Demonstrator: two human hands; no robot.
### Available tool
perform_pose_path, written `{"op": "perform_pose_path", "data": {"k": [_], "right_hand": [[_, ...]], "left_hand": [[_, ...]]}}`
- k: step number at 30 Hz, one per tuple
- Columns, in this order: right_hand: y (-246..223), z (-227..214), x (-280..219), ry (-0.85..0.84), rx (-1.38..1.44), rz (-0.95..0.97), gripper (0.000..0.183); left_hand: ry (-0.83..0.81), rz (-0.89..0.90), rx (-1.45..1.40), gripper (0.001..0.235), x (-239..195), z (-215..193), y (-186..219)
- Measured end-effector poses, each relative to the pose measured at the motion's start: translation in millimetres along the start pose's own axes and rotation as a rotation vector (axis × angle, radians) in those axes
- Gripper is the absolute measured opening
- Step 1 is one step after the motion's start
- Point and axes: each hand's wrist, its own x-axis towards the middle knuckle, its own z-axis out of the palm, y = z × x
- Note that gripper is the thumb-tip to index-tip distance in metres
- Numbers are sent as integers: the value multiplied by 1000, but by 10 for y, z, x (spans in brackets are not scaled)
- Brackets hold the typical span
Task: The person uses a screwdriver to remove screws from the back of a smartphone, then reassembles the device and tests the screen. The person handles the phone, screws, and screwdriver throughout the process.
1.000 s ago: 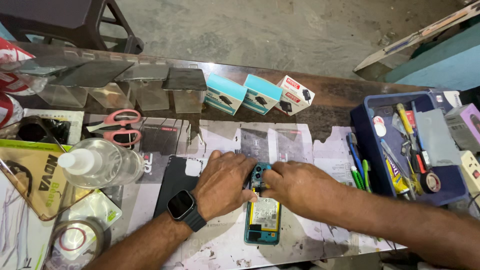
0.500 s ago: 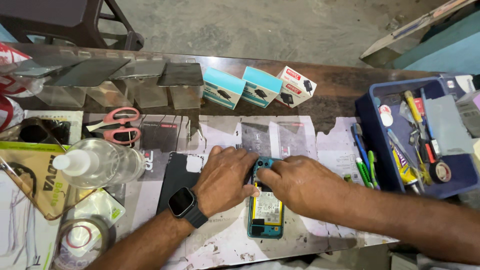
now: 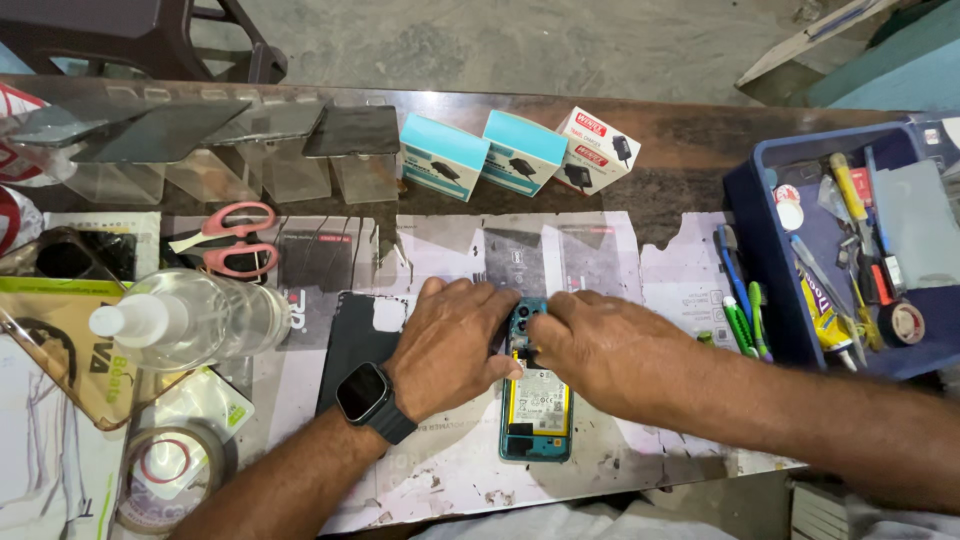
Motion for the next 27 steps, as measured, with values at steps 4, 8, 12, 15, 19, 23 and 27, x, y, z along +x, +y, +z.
{"op": "perform_pose_path", "data": {"k": [4,8,12,15,19,23,27], "right_hand": [[-2,-30,7,-23,-31,-40,10],[-4,-16,22,88,7,-81,18],[11,0,14,-215,-78,230,20],[22,3,6,132,-12,-80,13],[28,37,-6,-67,1,80,22],[41,28,-23,-4,16,2,14],[44,54,-36,43,49,-18,24]], "left_hand": [[-11,-3,24,74,17,-7,3],[-28,-15,20,74,4,-4,-2],[-32,-13,27,75,17,-15,4],[-26,-4,41,71,22,-23,14],[-30,-9,21,71,18,-18,14],[-35,-15,19,72,12,-15,7],[-16,2,20,71,15,-8,-5]]}}
